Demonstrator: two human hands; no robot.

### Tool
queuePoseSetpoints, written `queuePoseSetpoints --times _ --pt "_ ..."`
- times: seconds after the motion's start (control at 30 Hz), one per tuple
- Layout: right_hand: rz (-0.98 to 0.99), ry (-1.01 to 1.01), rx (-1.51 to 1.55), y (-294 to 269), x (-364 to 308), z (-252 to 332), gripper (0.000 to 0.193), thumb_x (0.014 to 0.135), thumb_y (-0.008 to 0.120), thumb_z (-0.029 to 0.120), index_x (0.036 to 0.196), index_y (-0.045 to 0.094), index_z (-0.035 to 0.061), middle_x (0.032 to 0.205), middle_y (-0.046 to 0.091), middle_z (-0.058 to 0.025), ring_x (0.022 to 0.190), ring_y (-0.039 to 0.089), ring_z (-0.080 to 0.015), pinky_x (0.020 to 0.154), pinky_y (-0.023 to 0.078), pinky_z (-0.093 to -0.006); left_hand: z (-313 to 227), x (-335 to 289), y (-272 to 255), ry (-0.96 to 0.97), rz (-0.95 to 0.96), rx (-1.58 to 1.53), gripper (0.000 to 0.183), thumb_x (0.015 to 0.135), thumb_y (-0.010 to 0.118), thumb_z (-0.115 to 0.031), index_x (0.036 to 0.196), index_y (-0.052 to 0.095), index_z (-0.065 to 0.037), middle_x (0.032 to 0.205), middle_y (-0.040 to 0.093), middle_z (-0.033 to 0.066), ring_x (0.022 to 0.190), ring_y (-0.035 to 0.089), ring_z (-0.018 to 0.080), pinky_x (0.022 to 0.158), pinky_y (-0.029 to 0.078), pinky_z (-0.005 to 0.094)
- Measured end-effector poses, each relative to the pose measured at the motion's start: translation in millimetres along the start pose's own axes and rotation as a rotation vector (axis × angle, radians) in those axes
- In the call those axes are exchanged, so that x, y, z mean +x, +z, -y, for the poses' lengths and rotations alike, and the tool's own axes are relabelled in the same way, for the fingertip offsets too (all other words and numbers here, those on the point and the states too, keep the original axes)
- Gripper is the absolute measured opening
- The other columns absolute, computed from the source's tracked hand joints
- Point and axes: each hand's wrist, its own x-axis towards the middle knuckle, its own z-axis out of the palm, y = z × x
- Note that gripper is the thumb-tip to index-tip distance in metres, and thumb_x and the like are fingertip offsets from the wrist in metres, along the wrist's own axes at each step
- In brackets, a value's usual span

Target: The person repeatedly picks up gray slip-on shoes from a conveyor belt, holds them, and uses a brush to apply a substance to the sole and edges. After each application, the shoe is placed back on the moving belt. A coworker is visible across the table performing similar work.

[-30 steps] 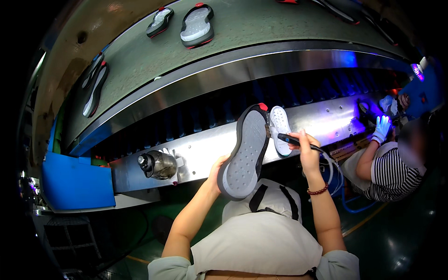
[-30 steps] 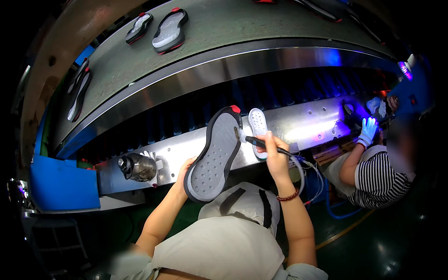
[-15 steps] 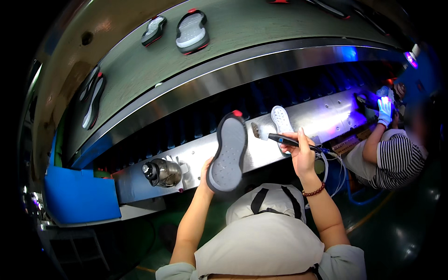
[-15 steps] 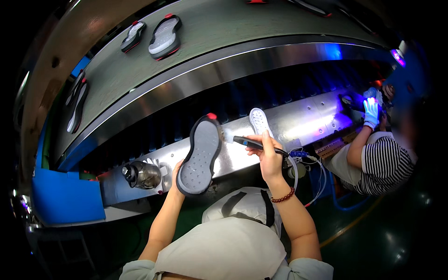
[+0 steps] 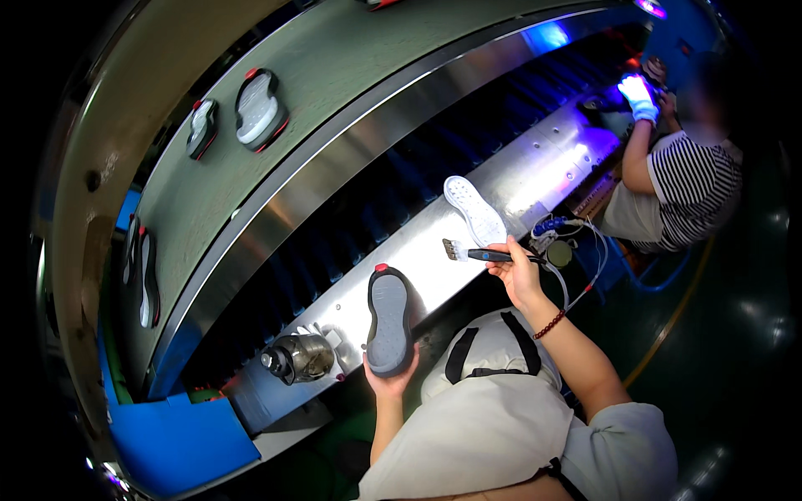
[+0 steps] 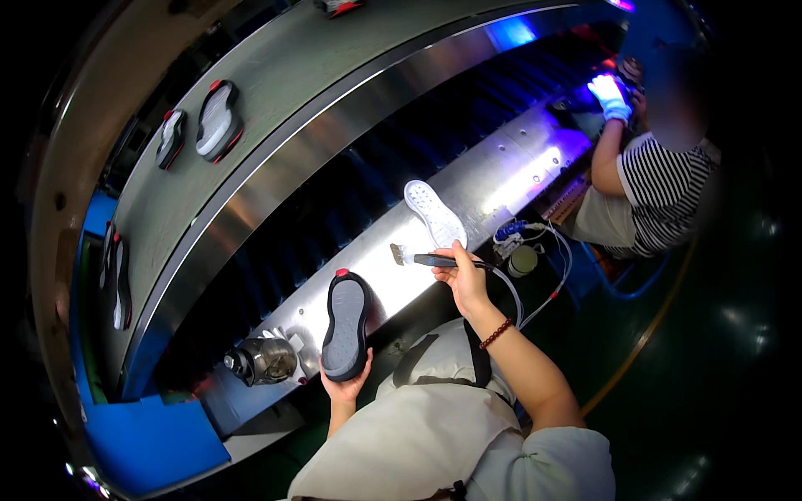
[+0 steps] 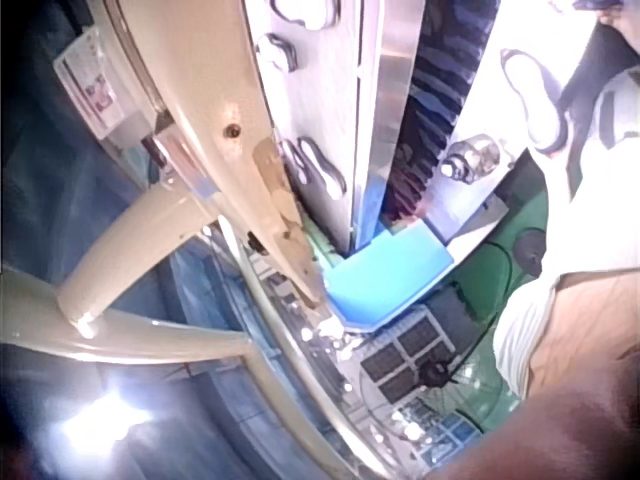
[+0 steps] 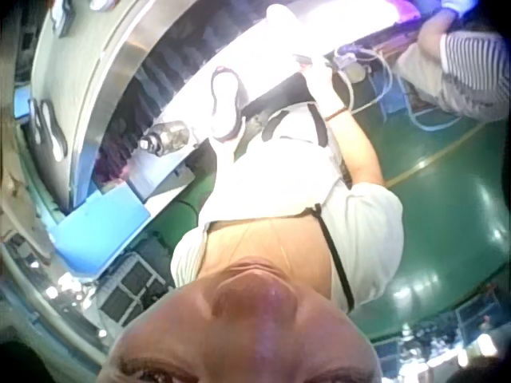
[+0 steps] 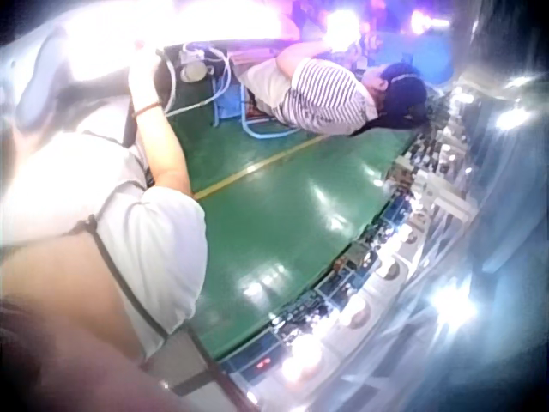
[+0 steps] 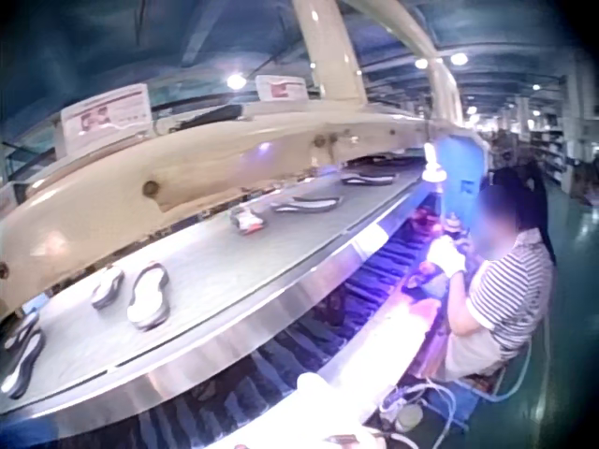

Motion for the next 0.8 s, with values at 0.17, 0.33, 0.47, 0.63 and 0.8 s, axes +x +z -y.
queuePoseSetpoints --times 0.17,0.33,0.47,0.63,0.8 --pt "-0.071 0.004 0.057 2.3 -2.6 -1.1 0.039 0.09 0.044 0.031 0.088 0.057 -0.0055 0.074 0.059 -0.0105 0.062 0.057 -0.0147 0.058 0.048 -0.0248 -1.7 -19.8 33.0 -0.096 0.029 0.139 0.066 0.074 0.043 -0.057 0.125 0.039 -0.015 0.125 0.04 0.0165 0.111 0.036 0.0452 0.079 0.042 0.056" --pt "-0.151 -0.093 0.15 -16.7 6.2 7.1 0.036 0.088 0.047 0.03 0.087 0.058 -0.004 0.076 0.06 -0.0088 0.063 0.056 -0.0127 0.058 0.046 -0.0224 -3.3 -25.0 71.8 -0.148 0.296 0.417 0.075 0.073 0.045 -0.058 0.132 0.029 -0.014 0.127 0.036 0.0208 0.104 0.04 0.0536 0.069 0.044 0.0618" --pt "-0.205 -0.115 0.216 -29.3 11.4 19.1 0.036 0.089 0.047 0.031 0.089 0.057 -0.0042 0.075 0.059 -0.008 0.062 0.057 -0.0129 0.058 0.047 -0.0227 -4.2 -10.2 113.6 -0.072 0.465 0.647 0.085 0.07 0.05 -0.057 0.135 0.021 -0.01 0.125 0.033 0.0286 0.096 0.043 0.0589 0.061 0.045 0.065" --pt "-0.178 -0.13 0.201 -43.1 24.9 37.9 0.035 0.089 0.046 0.03 0.089 0.057 -0.0035 0.074 0.06 -0.0078 0.062 0.057 -0.0119 0.057 0.047 -0.0221 8.5 24.2 189.4 -0.007 0.565 0.774 0.087 0.067 0.051 -0.058 0.133 0.024 -0.008 0.12 0.037 0.0312 0.085 0.047 0.0597 0.05 0.045 0.064" --pt "-0.076 -0.142 0.192 -44.0 45.3 49.7 0.034 0.09 0.045 0.029 0.088 0.058 -0.0027 0.076 0.061 -0.0085 0.063 0.058 -0.0128 0.059 0.048 -0.023 35.3 42.8 304.4 -0.022 0.719 0.832 0.08 0.073 0.035 -0.063 0.129 0.033 -0.005 0.112 0.046 0.0314 0.084 0.048 0.0584 0.048 0.045 0.0626"
